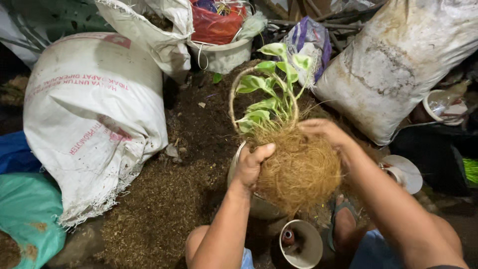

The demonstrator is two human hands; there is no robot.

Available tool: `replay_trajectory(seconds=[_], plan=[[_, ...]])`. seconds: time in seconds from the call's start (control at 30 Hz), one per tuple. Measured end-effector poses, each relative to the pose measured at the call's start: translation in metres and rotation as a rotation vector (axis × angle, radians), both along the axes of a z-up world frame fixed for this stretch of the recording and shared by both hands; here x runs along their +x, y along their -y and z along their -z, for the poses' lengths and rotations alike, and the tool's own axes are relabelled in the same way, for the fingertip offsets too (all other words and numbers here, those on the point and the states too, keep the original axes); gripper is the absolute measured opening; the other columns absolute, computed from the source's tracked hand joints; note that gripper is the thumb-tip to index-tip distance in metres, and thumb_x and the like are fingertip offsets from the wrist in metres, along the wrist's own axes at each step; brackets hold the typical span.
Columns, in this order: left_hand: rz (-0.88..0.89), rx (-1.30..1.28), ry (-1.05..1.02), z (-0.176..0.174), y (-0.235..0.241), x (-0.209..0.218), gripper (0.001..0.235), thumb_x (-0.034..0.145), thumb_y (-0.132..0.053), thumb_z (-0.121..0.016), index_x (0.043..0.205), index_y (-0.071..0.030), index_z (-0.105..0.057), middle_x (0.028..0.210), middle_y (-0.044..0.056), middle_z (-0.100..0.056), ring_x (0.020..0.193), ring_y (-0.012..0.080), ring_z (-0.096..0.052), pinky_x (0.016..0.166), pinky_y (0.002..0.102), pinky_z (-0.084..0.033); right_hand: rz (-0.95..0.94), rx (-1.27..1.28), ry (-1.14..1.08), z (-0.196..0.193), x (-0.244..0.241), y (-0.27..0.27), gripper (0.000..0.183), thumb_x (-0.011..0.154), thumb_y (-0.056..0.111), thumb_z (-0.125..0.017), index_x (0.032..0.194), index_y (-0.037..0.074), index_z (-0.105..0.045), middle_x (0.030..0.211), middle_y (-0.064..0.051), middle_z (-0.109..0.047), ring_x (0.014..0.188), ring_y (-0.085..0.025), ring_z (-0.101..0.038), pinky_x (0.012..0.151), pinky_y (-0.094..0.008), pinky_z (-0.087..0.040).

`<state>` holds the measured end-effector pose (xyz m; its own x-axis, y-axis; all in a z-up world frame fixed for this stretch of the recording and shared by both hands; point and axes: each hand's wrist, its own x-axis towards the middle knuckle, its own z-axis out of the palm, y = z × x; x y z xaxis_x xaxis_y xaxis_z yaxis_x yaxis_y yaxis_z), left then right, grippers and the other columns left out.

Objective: The person wraps a small potted plant with coco fiber, pressing and shaping the material around the root ball and pot. They repeatedly adjust the fiber to cover the container and secure the plant.

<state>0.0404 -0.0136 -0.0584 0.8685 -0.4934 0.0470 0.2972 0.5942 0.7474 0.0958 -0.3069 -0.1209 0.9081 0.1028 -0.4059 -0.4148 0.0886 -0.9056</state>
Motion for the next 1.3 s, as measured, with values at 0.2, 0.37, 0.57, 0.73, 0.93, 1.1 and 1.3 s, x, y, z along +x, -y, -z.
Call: replay_trajectory(seconds=[0.2, 0.37, 0.57, 0.73, 0.93, 1.1, 1.3], plan=[[0.259, -0.348, -0.118, 0.014, -0.011, -0.007, 0.070, 0.085, -0.025, -0.077, 0.144, 0.002, -0.051, 0.131, 0.017, -0.063, 0.118, 0.0293, -0.066, 0.103, 0.045, -0.056, -0.166, 0.003, 0.216, 0.041, -0.051, -0.023, 0.038, 0.091, 0.018, -0.066, 0.126, 0.001, -0.069, 0.116, -0.013, -0.075, 0.097, -0.021, -0.071, 0.082, -0.036, -0.058], [0.005, -0.208, -0.057, 0.055, -0.004, 0.005, 0.048, 0.088, -0.025, -0.073, 0.126, 0.004, -0.067, 0.118, 0.016, -0.072, 0.106, 0.0259, -0.073, 0.095, 0.044, -0.063, -0.048, 0.208, 0.100, 0.051, -0.088, -0.058, 0.038, 0.094, 0.021, -0.060, 0.127, 0.003, -0.067, 0.115, -0.014, -0.074, 0.091, -0.021, -0.069, 0.076, -0.036, -0.057], [-0.141, -0.271, 0.084, 0.068, 0.004, 0.021, 0.037, 0.083, -0.029, -0.085, 0.108, -0.004, -0.076, 0.097, 0.007, -0.076, 0.084, 0.0182, -0.074, 0.071, 0.037, -0.061, 0.060, 0.484, -0.103, 0.063, -0.130, -0.112, 0.038, 0.097, 0.024, -0.053, 0.129, 0.006, -0.064, 0.113, -0.014, -0.073, 0.085, -0.020, -0.068, 0.069, -0.036, -0.054], [-0.289, -0.179, 0.135, 0.039, -0.005, 0.018, 0.048, 0.087, -0.038, -0.081, 0.120, -0.007, -0.066, 0.115, 0.008, -0.071, 0.104, 0.0250, -0.070, 0.087, 0.043, -0.062, -0.086, 0.890, -0.275, 0.059, -0.173, -0.077, 0.037, 0.103, 0.028, -0.050, 0.130, 0.005, -0.062, 0.102, -0.015, -0.074, 0.066, -0.015, -0.064, 0.052, -0.029, -0.048], [-0.271, -0.326, -0.390, 0.003, -0.014, 0.035, 0.064, 0.098, -0.055, -0.034, 0.133, -0.006, -0.057, 0.134, 0.019, -0.059, 0.127, 0.0346, -0.055, 0.098, 0.056, -0.054, 0.305, 0.755, 0.276, 0.053, -0.187, 0.024, 0.019, 0.107, 0.018, -0.058, 0.116, 0.002, -0.064, 0.070, 0.007, -0.032, 0.059, -0.008, -0.029, 0.051, -0.025, -0.028], [-0.438, -0.226, -0.532, -0.023, -0.028, 0.032, 0.064, 0.094, -0.057, -0.030, 0.135, -0.015, -0.057, 0.139, 0.014, -0.056, 0.131, 0.0335, -0.052, 0.098, 0.058, -0.050, 0.459, -0.280, 0.181, 0.076, -0.191, 0.055, 0.020, 0.105, 0.020, -0.062, 0.115, 0.007, -0.074, 0.081, 0.002, -0.059, 0.064, -0.014, -0.045, 0.056, -0.029, -0.038], [-0.563, -0.465, -0.149, -0.036, -0.064, 0.047, 0.062, 0.104, -0.051, -0.041, 0.140, -0.004, -0.056, 0.141, 0.022, -0.053, 0.133, 0.0400, -0.051, 0.102, 0.058, -0.052, 0.148, -1.418, 0.199, 0.117, -0.207, 0.067, 0.029, 0.098, 0.030, -0.064, 0.119, 0.015, -0.077, 0.112, -0.017, -0.076, 0.102, -0.038, -0.073, 0.090, -0.045, -0.057]])
